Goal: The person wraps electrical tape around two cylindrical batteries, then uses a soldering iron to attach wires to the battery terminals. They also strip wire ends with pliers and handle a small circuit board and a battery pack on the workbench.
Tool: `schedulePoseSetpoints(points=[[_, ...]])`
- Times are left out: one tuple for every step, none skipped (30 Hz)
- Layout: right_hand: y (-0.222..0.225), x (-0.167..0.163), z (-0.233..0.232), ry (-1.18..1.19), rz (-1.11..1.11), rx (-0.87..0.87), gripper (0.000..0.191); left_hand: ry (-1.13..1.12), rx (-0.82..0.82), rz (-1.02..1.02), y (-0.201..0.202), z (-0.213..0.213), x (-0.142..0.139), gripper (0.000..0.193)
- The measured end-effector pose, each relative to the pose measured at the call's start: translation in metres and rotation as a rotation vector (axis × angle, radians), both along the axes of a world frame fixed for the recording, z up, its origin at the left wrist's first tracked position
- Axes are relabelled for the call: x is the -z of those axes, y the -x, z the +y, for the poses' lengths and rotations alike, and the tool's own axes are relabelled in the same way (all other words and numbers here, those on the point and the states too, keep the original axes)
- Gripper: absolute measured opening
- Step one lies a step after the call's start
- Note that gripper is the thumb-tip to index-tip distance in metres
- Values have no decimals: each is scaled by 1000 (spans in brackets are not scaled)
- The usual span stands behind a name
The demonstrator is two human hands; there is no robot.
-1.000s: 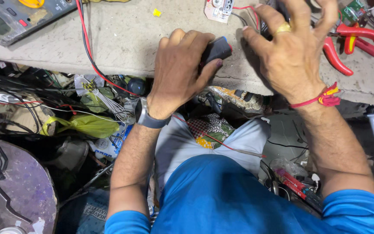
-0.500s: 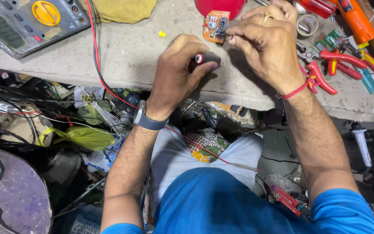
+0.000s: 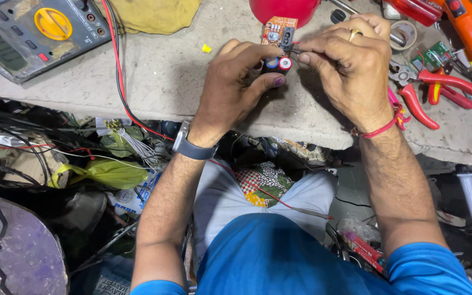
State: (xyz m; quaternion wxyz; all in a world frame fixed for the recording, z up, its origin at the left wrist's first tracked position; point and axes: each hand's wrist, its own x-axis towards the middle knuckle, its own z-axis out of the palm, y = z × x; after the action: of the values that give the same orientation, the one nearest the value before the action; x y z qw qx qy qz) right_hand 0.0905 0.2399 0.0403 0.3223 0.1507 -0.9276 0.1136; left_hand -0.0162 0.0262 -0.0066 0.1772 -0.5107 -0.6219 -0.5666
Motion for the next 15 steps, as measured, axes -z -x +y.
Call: schedulePoseSetpoints(points=[[0, 1, 0, 7, -5, 0, 14, -21, 15, 2, 1, 0, 1, 37], [-1, 1, 0, 5, -6, 1, 15, 18, 36, -85, 1, -1, 2, 37], [-1, 1, -1, 3, -7, 2, 16, 57, 58, -171, 0, -1, 4, 38], [-1, 1, -2, -9, -4, 5, 18, 95, 81, -257, 0, -1, 5, 39], [-1, 1, -2, -11, 0, 5, 19, 90, 99, -284, -1, -1, 6, 39], [-1, 1, -3, -14, 3, 6, 19, 85, 117, -312, -1, -2, 6, 39], [-2, 0, -4, -7, 6, 4, 19, 81, 136, -340, -2, -2, 7, 39], [-2, 0, -5, -11, 10, 1, 19, 86, 124, -329, -2, -3, 8, 40], [-2, -1, -5, -14, 13, -2, 18, 92, 113, -318, -3, -3, 8, 41], [-2, -1, -6, -27, 17, -5, 18, 96, 100, -306, -3, -4, 7, 42], [-2, -2, -6, -32, 19, -6, 16, 94, 99, -295, -3, -4, 7, 42], [-3, -3, -7, -37, 20, -6, 15, 91, 97, -284, -3, -4, 7, 43], [-3, -3, -7, -34, 18, -4, 13, 89, 95, -273, -4, -4, 6, 43], [-3, -3, -8, -31, 16, -1, 11, 105, 85, -274, -3, -5, 5, 42], [-4, -4, -8, -21, 12, -5, 10, 120, 76, -275, -4, -4, 4, 42]])
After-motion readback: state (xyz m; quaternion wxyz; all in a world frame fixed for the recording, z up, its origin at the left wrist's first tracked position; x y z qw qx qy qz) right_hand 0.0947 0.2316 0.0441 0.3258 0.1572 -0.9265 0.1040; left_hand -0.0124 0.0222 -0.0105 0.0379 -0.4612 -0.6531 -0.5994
